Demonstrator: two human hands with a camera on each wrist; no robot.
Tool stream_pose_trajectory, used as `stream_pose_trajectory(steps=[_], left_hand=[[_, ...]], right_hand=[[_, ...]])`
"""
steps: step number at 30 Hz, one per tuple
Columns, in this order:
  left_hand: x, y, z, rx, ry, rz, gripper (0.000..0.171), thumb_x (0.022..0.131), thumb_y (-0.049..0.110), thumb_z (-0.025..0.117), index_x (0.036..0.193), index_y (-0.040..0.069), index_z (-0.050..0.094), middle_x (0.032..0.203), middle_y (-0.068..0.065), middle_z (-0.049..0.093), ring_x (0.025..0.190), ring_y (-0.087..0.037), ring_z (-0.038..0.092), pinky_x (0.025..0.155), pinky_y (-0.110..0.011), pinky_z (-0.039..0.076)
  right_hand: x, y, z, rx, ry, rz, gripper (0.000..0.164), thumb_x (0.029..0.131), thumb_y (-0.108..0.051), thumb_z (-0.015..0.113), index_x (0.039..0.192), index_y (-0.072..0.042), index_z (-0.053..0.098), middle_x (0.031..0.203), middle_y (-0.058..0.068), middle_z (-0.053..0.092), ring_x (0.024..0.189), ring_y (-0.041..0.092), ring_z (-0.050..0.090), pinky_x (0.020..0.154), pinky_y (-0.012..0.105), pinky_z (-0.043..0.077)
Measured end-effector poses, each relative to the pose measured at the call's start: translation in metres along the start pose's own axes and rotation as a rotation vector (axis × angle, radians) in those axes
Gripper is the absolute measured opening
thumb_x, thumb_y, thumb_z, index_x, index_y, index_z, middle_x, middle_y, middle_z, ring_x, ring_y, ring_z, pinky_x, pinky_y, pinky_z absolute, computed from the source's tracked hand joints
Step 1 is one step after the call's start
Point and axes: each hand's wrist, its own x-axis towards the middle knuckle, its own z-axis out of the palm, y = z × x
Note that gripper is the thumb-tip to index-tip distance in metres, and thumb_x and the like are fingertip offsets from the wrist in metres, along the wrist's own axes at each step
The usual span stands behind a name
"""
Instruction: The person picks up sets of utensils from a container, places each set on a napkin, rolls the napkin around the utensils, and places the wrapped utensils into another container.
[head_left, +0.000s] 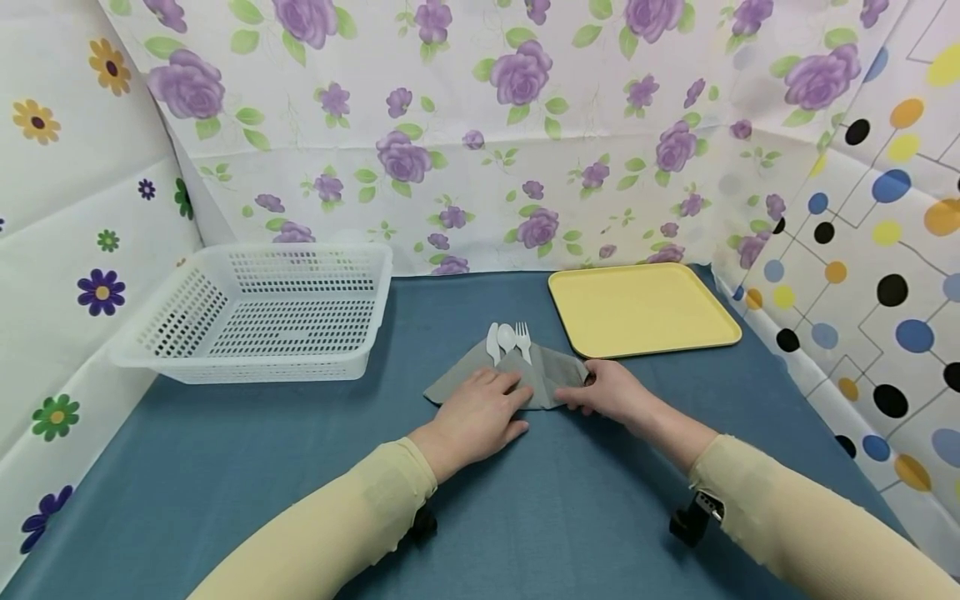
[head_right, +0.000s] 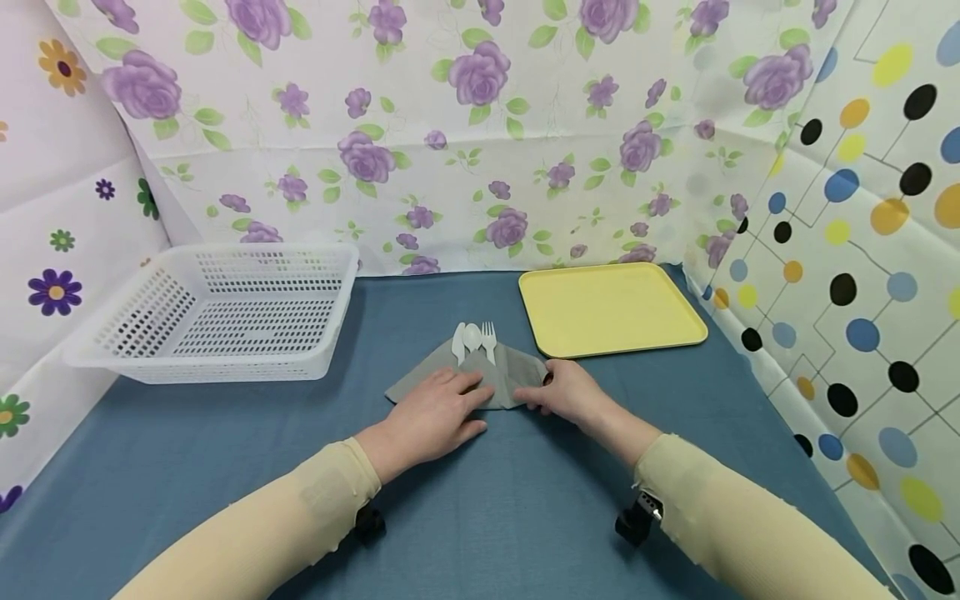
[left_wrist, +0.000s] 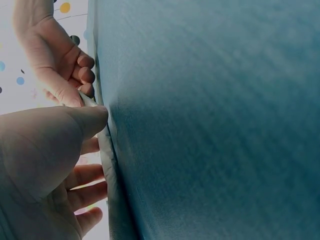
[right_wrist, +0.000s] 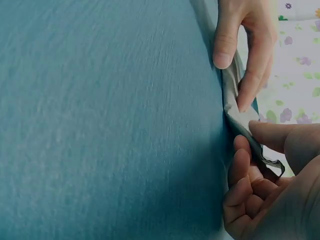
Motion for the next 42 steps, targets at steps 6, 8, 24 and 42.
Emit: stream_pose_trajectory(steps=[6, 8, 24, 42], left_hand=[[0.000, -0.001, -0.001, -0.008, -0.009, -0.004, 0.048, 0.109, 0.043, 0.072, 0.148, 0.016, 0.069, 0.148, -0.010, 0.065, 0.134, -0.029, 0.063, 0.121, -0.046, 0.045], [0.000, -0.001, -0.001, -0.011, -0.017, -0.005, 0.048, 0.109, 0.043, 0.072, 0.149, 0.016, 0.069, 0.149, -0.010, 0.065, 0.135, -0.030, 0.063, 0.121, -0.046, 0.044], [0.003, -0.007, -0.004, -0.031, -0.074, -0.032, 0.053, 0.107, 0.048, 0.074, 0.152, 0.021, 0.067, 0.153, -0.006, 0.064, 0.143, -0.026, 0.059, 0.129, -0.059, 0.031], [0.002, -0.008, -0.004, -0.042, -0.079, -0.031, 0.054, 0.107, 0.049, 0.073, 0.154, 0.022, 0.066, 0.152, -0.005, 0.063, 0.141, -0.027, 0.060, 0.129, -0.061, 0.031]], right_hand=[[-0.002, -0.002, 0.003, 0.024, -0.015, 0.012, 0.028, 0.105, -0.032, 0.079, 0.093, -0.006, 0.078, 0.079, 0.011, 0.067, 0.062, 0.020, 0.051, 0.059, 0.038, 0.044], [-0.004, -0.004, 0.004, 0.023, -0.005, 0.010, 0.029, 0.105, -0.031, 0.079, 0.089, -0.007, 0.075, 0.077, 0.010, 0.067, 0.060, 0.019, 0.050, 0.059, 0.037, 0.045], [-0.010, -0.015, 0.018, -0.150, 0.180, -0.278, 0.041, 0.105, -0.020, 0.079, 0.070, -0.016, 0.057, 0.062, -0.004, 0.043, 0.056, 0.017, 0.045, 0.059, 0.034, 0.039], [-0.007, -0.023, 0.034, -0.197, 0.208, -0.385, 0.011, 0.105, -0.016, 0.079, 0.094, -0.014, 0.079, 0.084, -0.005, 0.071, 0.069, 0.012, 0.060, 0.067, 0.035, 0.052]])
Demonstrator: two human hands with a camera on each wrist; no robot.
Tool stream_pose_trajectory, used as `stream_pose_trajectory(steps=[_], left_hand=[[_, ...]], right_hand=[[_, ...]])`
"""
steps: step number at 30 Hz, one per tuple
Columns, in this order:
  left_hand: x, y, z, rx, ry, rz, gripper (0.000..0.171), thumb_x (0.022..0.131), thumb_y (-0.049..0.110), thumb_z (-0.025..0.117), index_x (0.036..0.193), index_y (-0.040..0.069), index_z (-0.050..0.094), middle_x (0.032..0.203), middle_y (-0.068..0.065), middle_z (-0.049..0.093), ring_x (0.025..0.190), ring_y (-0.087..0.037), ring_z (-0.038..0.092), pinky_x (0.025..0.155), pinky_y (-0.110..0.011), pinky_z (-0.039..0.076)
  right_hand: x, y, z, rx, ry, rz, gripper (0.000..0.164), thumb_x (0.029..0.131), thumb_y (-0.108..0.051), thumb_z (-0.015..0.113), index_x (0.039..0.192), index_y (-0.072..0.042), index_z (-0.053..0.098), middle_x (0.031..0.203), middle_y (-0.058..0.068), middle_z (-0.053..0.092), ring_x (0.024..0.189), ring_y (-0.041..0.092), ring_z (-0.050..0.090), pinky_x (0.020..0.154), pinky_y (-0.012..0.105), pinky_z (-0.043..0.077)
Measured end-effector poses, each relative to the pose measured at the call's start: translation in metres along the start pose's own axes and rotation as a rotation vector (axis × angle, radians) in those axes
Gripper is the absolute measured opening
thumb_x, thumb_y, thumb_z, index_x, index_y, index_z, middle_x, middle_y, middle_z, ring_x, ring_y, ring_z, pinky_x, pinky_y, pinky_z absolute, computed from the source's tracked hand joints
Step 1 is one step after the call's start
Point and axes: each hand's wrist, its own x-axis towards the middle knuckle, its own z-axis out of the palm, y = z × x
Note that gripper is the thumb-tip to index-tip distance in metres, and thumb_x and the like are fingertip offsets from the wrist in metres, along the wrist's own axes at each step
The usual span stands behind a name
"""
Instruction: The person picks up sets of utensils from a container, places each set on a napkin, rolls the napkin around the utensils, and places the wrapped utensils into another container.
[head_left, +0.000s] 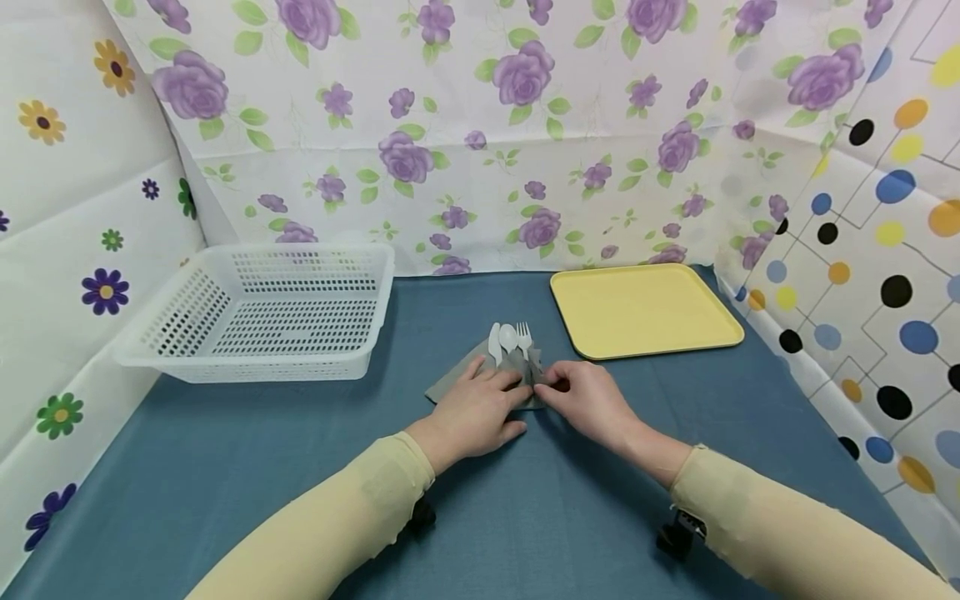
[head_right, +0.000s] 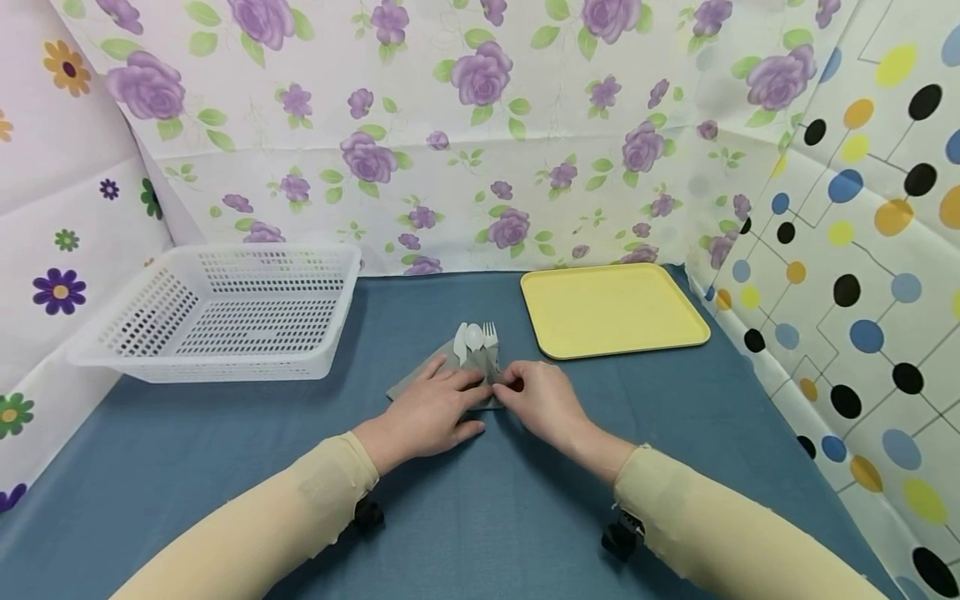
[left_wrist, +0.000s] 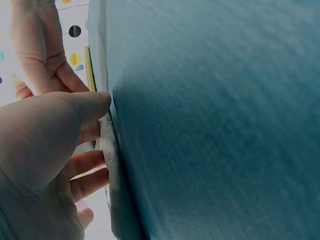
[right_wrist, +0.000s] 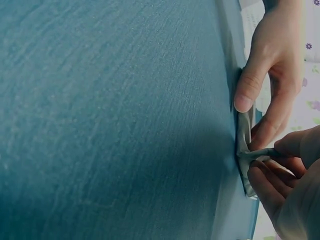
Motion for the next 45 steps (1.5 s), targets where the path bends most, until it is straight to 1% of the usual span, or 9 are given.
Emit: stream_pose_trajectory(steps=[7, 17, 25, 28, 32, 35, 39, 42, 45], left_hand=[[-0.001, -0.001, 0.001, -0.023, 0.013, 0.008, 0.052, 0.107, 0.047, 0.074, 0.152, 0.021, 0.067, 0.151, -0.004, 0.063, 0.140, -0.027, 0.060, 0.129, -0.062, 0.030], [-0.003, 0.000, -0.001, -0.030, 0.008, 0.007, 0.050, 0.107, 0.047, 0.074, 0.150, 0.021, 0.069, 0.152, -0.005, 0.062, 0.142, -0.027, 0.059, 0.130, -0.063, 0.028], [-0.003, -0.004, -0.001, -0.038, -0.021, 0.010, 0.046, 0.108, 0.048, 0.073, 0.146, 0.023, 0.070, 0.147, -0.003, 0.064, 0.141, -0.026, 0.060, 0.130, -0.064, 0.026], [-0.003, -0.007, 0.000, -0.037, -0.035, 0.019, 0.047, 0.108, 0.048, 0.072, 0.148, 0.023, 0.070, 0.147, -0.003, 0.065, 0.142, -0.025, 0.059, 0.131, -0.063, 0.024], [-0.006, -0.009, -0.001, -0.050, -0.047, 0.037, 0.048, 0.109, 0.047, 0.071, 0.150, 0.022, 0.068, 0.150, -0.004, 0.065, 0.145, -0.026, 0.057, 0.132, -0.062, 0.022], [-0.011, -0.008, -0.002, -0.052, -0.046, 0.043, 0.050, 0.109, 0.046, 0.071, 0.152, 0.020, 0.066, 0.152, -0.005, 0.064, 0.148, -0.027, 0.056, 0.133, -0.060, 0.022], [-0.020, -0.007, -0.002, -0.023, -0.036, 0.044, 0.053, 0.109, 0.045, 0.071, 0.155, 0.018, 0.064, 0.151, -0.006, 0.065, 0.148, -0.029, 0.055, 0.133, -0.057, 0.024], [-0.027, -0.006, -0.004, 0.000, -0.004, 0.048, 0.051, 0.109, 0.044, 0.073, 0.152, 0.017, 0.066, 0.147, -0.005, 0.067, 0.145, -0.028, 0.058, 0.132, -0.056, 0.026], [-0.034, -0.005, -0.006, 0.015, 0.072, 0.044, 0.040, 0.108, 0.040, 0.075, 0.140, 0.016, 0.073, 0.135, -0.005, 0.070, 0.133, -0.027, 0.065, 0.131, -0.054, 0.030]], right_hand=[[0.001, -0.001, 0.002, 0.006, -0.005, 0.001, 0.006, 0.105, -0.017, 0.078, 0.100, -0.014, 0.081, 0.089, -0.005, 0.074, 0.072, 0.011, 0.063, 0.070, 0.036, 0.055], [0.002, 0.000, 0.004, 0.009, -0.034, 0.003, 0.007, 0.106, -0.020, 0.077, 0.105, -0.015, 0.082, 0.092, -0.005, 0.076, 0.075, 0.010, 0.065, 0.071, 0.036, 0.056], [0.001, 0.002, 0.000, 0.013, -0.117, -0.003, 0.021, 0.106, -0.017, 0.077, 0.126, -0.012, 0.083, 0.116, 0.002, 0.081, 0.100, 0.015, 0.075, 0.087, 0.041, 0.063], [0.001, 0.003, -0.003, 0.003, -0.158, -0.016, 0.027, 0.106, -0.012, 0.075, 0.132, -0.010, 0.081, 0.121, 0.005, 0.081, 0.097, 0.014, 0.074, 0.083, 0.039, 0.062], [0.000, 0.004, -0.004, -0.044, -0.193, -0.054, 0.034, 0.105, -0.005, 0.070, 0.139, -0.010, 0.077, 0.129, 0.009, 0.079, 0.095, 0.014, 0.072, 0.079, 0.038, 0.058], [-0.002, 0.003, -0.004, -0.100, -0.200, -0.101, 0.038, 0.105, -0.001, 0.068, 0.141, -0.010, 0.076, 0.138, 0.012, 0.075, 0.113, 0.024, 0.075, 0.091, 0.044, 0.061], [-0.004, -0.001, -0.001, -0.185, -0.214, -0.182, 0.043, 0.103, 0.005, 0.065, 0.144, -0.005, 0.073, 0.148, 0.013, 0.069, 0.139, 0.036, 0.064, 0.107, 0.055, 0.057], [-0.006, -0.003, 0.001, -0.246, -0.227, -0.242, 0.047, 0.101, 0.010, 0.063, 0.146, 0.000, 0.070, 0.153, 0.013, 0.066, 0.138, 0.038, 0.063, 0.106, 0.055, 0.056], [-0.009, -0.004, 0.004, -0.291, -0.229, -0.286, 0.046, 0.100, 0.012, 0.063, 0.145, 0.002, 0.070, 0.155, 0.017, 0.064, 0.133, 0.038, 0.064, 0.102, 0.053, 0.058]])
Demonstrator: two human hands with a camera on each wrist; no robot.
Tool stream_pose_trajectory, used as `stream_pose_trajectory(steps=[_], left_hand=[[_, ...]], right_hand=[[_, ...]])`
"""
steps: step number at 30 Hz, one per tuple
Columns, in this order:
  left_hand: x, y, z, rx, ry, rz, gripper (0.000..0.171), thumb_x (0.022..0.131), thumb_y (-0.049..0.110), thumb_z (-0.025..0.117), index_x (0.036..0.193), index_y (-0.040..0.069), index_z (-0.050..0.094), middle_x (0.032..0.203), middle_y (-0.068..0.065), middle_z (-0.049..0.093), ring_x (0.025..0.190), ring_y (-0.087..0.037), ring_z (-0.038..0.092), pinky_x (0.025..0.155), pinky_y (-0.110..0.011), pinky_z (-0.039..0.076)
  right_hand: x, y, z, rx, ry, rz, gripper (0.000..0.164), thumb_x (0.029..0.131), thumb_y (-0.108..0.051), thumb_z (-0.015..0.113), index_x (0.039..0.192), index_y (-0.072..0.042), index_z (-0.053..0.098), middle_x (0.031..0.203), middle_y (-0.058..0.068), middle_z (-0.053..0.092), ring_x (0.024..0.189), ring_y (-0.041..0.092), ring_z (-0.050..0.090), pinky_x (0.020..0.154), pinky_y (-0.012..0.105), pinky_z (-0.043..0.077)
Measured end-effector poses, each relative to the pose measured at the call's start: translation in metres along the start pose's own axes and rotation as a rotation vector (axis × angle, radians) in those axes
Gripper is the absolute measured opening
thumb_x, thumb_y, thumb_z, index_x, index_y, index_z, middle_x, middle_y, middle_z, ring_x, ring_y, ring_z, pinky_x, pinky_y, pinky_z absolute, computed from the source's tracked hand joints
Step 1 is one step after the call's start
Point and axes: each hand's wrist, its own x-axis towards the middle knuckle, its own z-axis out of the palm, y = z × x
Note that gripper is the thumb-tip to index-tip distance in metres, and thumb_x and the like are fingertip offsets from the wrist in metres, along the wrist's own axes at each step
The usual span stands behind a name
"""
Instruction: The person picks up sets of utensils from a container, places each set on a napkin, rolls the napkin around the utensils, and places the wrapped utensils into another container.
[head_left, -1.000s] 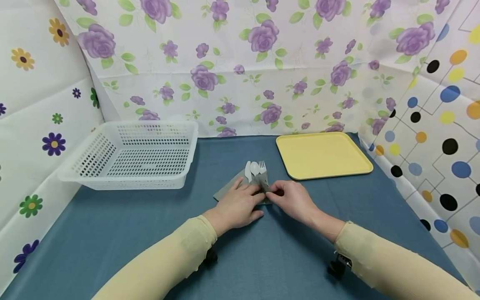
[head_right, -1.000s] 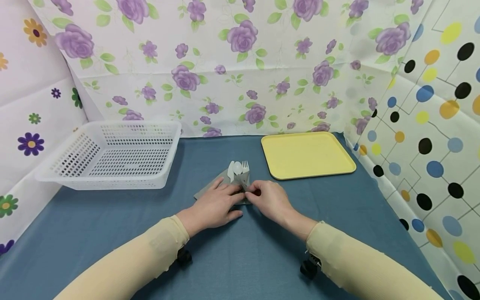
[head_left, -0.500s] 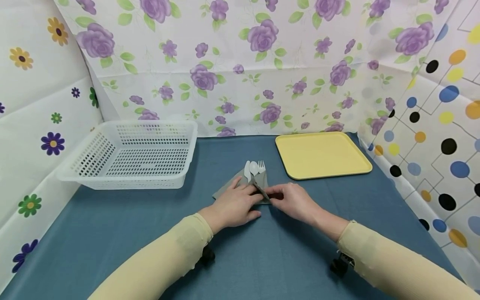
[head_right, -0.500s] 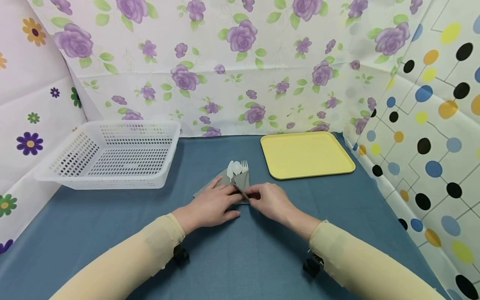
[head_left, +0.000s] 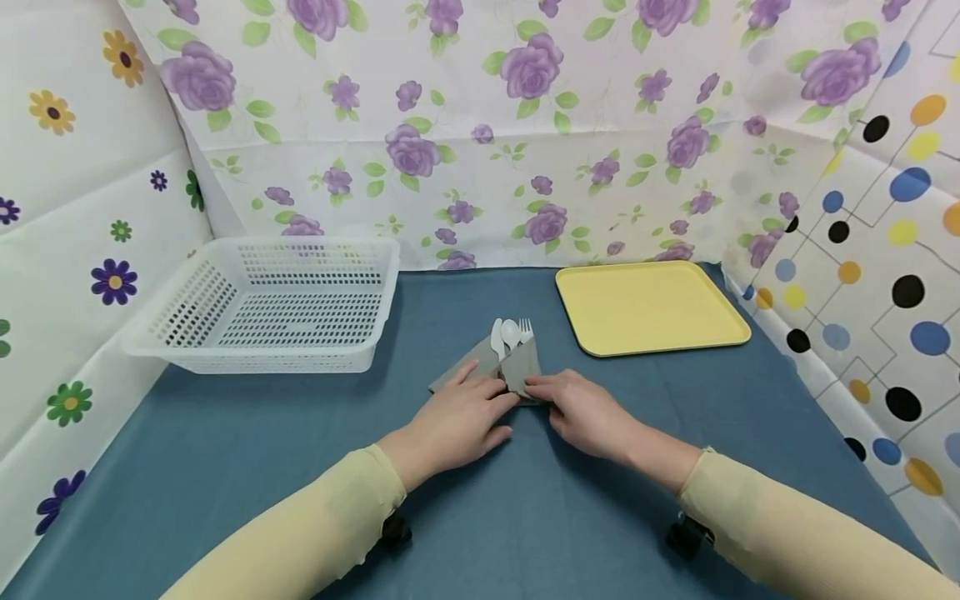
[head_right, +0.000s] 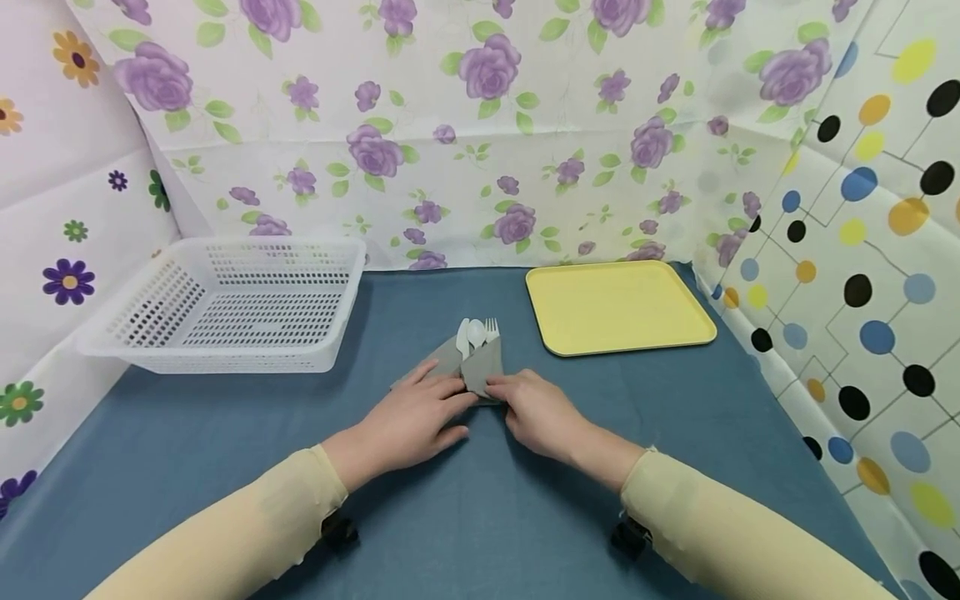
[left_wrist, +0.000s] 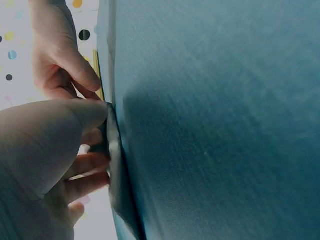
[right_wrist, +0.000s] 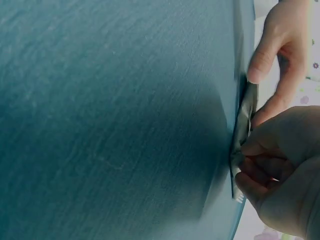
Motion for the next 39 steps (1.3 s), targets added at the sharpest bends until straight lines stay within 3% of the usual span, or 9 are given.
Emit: stream_pose_trajectory(steps=[4, 8, 12, 21, 29, 39], left_hand=[[-0.005, 0.002, -0.002, 0.031, 0.124, -0.008, 0.025, 0.106, 0.034, 0.077, 0.121, 0.014, 0.077, 0.120, -0.005, 0.070, 0.116, -0.026, 0.066, 0.127, -0.050, 0.037], [-0.006, 0.004, -0.002, 0.055, 0.156, 0.035, 0.037, 0.107, 0.035, 0.077, 0.134, 0.011, 0.075, 0.135, -0.009, 0.068, 0.129, -0.027, 0.064, 0.129, -0.049, 0.035], [-0.006, 0.005, 0.001, 0.043, 0.076, 0.075, 0.057, 0.108, 0.039, 0.075, 0.153, 0.006, 0.063, 0.153, -0.012, 0.064, 0.146, -0.029, 0.057, 0.131, -0.051, 0.031], [-0.007, -0.001, 0.006, -0.028, -0.126, 0.015, 0.072, 0.110, 0.048, 0.068, 0.164, 0.003, 0.050, 0.168, -0.015, 0.050, 0.157, -0.029, 0.047, 0.134, -0.047, 0.024], [-0.004, -0.003, 0.003, -0.031, -0.164, 0.028, 0.075, 0.111, 0.053, 0.064, 0.165, 0.004, 0.049, 0.170, -0.017, 0.047, 0.158, -0.029, 0.044, 0.134, -0.046, 0.022], [-0.001, -0.002, 0.001, -0.020, -0.200, 0.027, 0.072, 0.112, 0.054, 0.061, 0.167, 0.010, 0.049, 0.171, -0.017, 0.044, 0.159, -0.030, 0.042, 0.135, -0.046, 0.019]], right_hand=[[-0.002, -0.002, 0.003, -0.043, 0.010, -0.027, 0.045, 0.100, 0.012, 0.064, 0.143, 0.004, 0.070, 0.155, 0.019, 0.063, 0.128, 0.038, 0.065, 0.098, 0.050, 0.060], [-0.003, -0.002, 0.004, -0.050, 0.025, -0.035, 0.045, 0.100, 0.012, 0.065, 0.144, 0.004, 0.070, 0.155, 0.020, 0.063, 0.127, 0.037, 0.066, 0.097, 0.049, 0.060], [-0.003, -0.003, 0.005, -0.047, 0.020, -0.038, 0.046, 0.100, 0.010, 0.065, 0.146, 0.004, 0.068, 0.156, 0.021, 0.062, 0.128, 0.038, 0.065, 0.098, 0.049, 0.060], [-0.005, -0.004, 0.004, -0.087, -0.033, -0.059, 0.045, 0.104, 0.005, 0.066, 0.149, 0.006, 0.064, 0.160, 0.022, 0.057, 0.136, 0.040, 0.060, 0.105, 0.051, 0.057], [-0.021, 0.007, -0.003, -0.229, -0.042, -0.223, 0.054, 0.106, -0.006, 0.073, 0.157, 0.006, 0.056, 0.163, 0.023, 0.053, 0.152, 0.042, 0.049, 0.119, 0.054, 0.048], [-0.033, 0.024, -0.005, -0.226, -0.102, -0.236, 0.061, 0.111, -0.020, 0.070, 0.165, 0.000, 0.048, 0.171, 0.017, 0.045, 0.160, 0.039, 0.040, 0.123, 0.056, 0.043]])
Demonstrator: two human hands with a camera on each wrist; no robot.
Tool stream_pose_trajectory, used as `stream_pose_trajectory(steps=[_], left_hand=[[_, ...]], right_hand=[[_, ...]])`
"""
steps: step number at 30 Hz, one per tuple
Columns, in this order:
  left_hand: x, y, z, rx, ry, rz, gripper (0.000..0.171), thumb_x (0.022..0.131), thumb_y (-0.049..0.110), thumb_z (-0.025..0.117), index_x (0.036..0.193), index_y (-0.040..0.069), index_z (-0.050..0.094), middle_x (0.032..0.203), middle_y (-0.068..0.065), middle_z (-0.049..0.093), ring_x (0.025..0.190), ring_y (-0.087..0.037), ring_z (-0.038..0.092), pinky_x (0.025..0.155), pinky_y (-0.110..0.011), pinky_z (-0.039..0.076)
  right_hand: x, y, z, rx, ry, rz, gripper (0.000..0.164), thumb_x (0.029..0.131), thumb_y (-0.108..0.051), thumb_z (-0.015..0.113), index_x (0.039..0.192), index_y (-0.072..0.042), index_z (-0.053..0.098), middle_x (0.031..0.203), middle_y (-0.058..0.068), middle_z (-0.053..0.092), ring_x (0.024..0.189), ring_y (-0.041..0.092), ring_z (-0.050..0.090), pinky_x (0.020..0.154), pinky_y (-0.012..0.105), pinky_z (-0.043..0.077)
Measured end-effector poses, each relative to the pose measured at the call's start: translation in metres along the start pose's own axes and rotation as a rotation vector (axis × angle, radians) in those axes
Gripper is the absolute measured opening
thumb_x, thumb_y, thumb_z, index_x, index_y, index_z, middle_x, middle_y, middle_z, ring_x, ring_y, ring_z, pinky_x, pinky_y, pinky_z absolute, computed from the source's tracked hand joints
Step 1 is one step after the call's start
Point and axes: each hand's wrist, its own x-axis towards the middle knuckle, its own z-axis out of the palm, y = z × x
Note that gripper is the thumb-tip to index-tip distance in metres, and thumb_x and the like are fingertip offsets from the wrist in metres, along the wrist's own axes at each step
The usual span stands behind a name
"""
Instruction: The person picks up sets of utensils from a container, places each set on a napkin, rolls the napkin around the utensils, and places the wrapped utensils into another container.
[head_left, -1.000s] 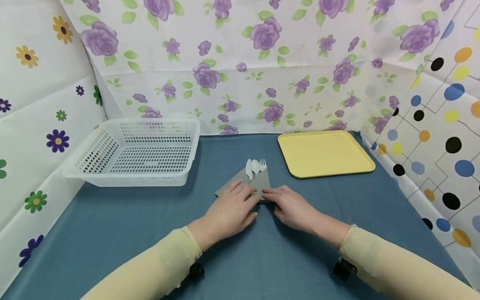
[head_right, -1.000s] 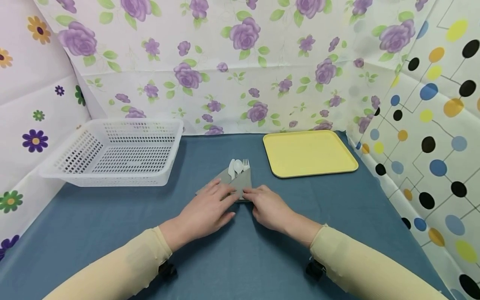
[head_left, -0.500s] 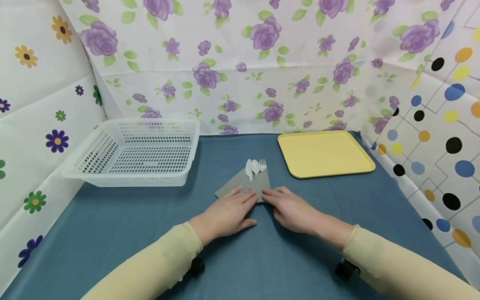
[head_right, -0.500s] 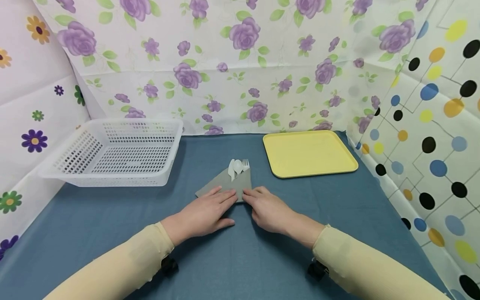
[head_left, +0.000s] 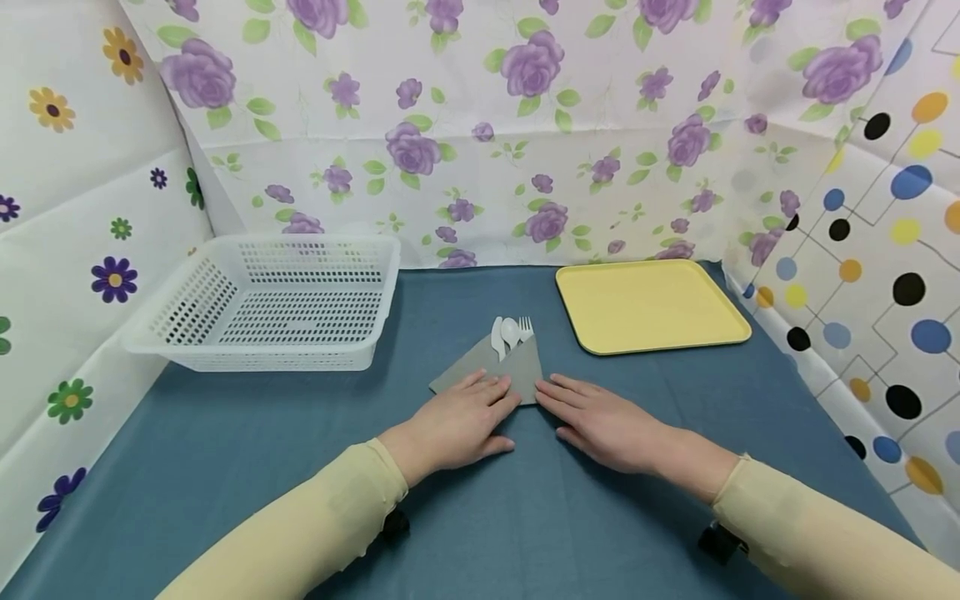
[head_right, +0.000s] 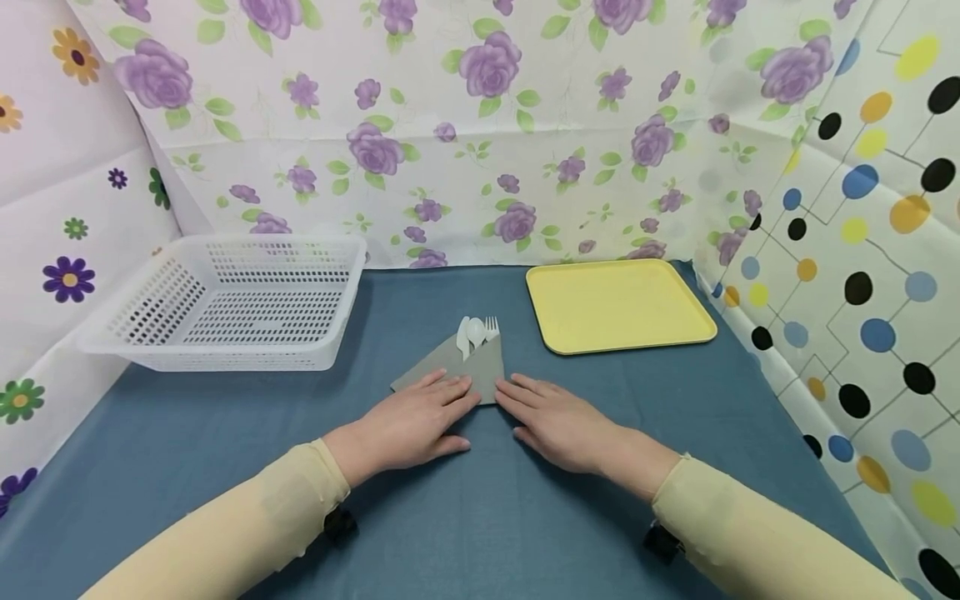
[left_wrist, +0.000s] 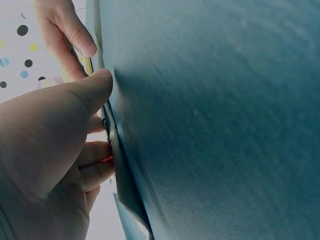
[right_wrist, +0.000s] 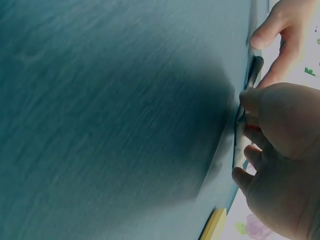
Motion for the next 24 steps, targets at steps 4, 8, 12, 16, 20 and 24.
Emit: stream_pose_trajectory(steps=[4, 8, 12, 16, 20, 24], left_hand=[[0.0004, 0.0001, -0.0010, 0.009, -0.012, -0.007, 0.072, 0.112, 0.055, 0.061, 0.167, 0.011, 0.049, 0.172, -0.016, 0.044, 0.160, -0.029, 0.041, 0.136, -0.045, 0.018], [-0.0003, 0.0000, -0.0021, 0.007, -0.018, -0.009, 0.072, 0.112, 0.055, 0.061, 0.167, 0.011, 0.048, 0.173, -0.015, 0.043, 0.161, -0.029, 0.040, 0.136, -0.046, 0.018], [-0.0002, 0.0002, -0.0027, 0.010, -0.023, -0.006, 0.072, 0.112, 0.055, 0.060, 0.167, 0.011, 0.049, 0.173, -0.015, 0.042, 0.161, -0.029, 0.039, 0.135, -0.046, 0.018], [0.0009, -0.0002, -0.0019, 0.010, -0.027, -0.003, 0.071, 0.112, 0.055, 0.059, 0.167, 0.011, 0.049, 0.173, -0.015, 0.042, 0.162, -0.030, 0.037, 0.135, -0.046, 0.018], [0.0013, -0.0013, -0.0016, -0.002, -0.027, -0.003, 0.071, 0.112, 0.054, 0.060, 0.167, 0.011, 0.049, 0.173, -0.015, 0.043, 0.162, -0.029, 0.037, 0.135, -0.046, 0.018], [0.0012, -0.0020, -0.0018, -0.016, -0.020, 0.002, 0.070, 0.112, 0.053, 0.061, 0.167, 0.011, 0.050, 0.172, -0.015, 0.045, 0.162, -0.030, 0.038, 0.135, -0.047, 0.019]], right_hand=[[-0.0022, 0.0004, -0.0025, 0.014, -0.004, -0.003, 0.064, 0.112, -0.025, 0.069, 0.166, 0.000, 0.047, 0.172, 0.017, 0.044, 0.159, 0.039, 0.040, 0.123, 0.057, 0.042], [-0.0050, 0.0003, -0.0037, 0.027, -0.030, 0.006, 0.066, 0.113, -0.030, 0.067, 0.167, 0.000, 0.044, 0.173, 0.017, 0.042, 0.160, 0.039, 0.039, 0.124, 0.058, 0.041], [-0.0068, 0.0005, -0.0046, 0.032, -0.074, 0.026, 0.070, 0.114, -0.037, 0.064, 0.169, -0.002, 0.040, 0.176, 0.015, 0.038, 0.162, 0.038, 0.035, 0.126, 0.059, 0.038], [-0.0083, 0.0013, -0.0043, 0.028, -0.104, 0.036, 0.073, 0.114, -0.043, 0.062, 0.171, -0.003, 0.038, 0.178, 0.014, 0.034, 0.164, 0.037, 0.032, 0.128, 0.059, 0.034], [-0.0071, 0.0028, -0.0028, 0.015, -0.076, 0.022, 0.072, 0.114, -0.044, 0.062, 0.170, -0.003, 0.041, 0.177, 0.014, 0.036, 0.163, 0.037, 0.033, 0.128, 0.058, 0.035], [-0.0026, 0.0041, -0.0013, -0.006, -0.040, -0.003, 0.072, 0.113, -0.044, 0.063, 0.169, -0.004, 0.042, 0.176, 0.014, 0.038, 0.163, 0.034, 0.035, 0.129, 0.056, 0.034]])
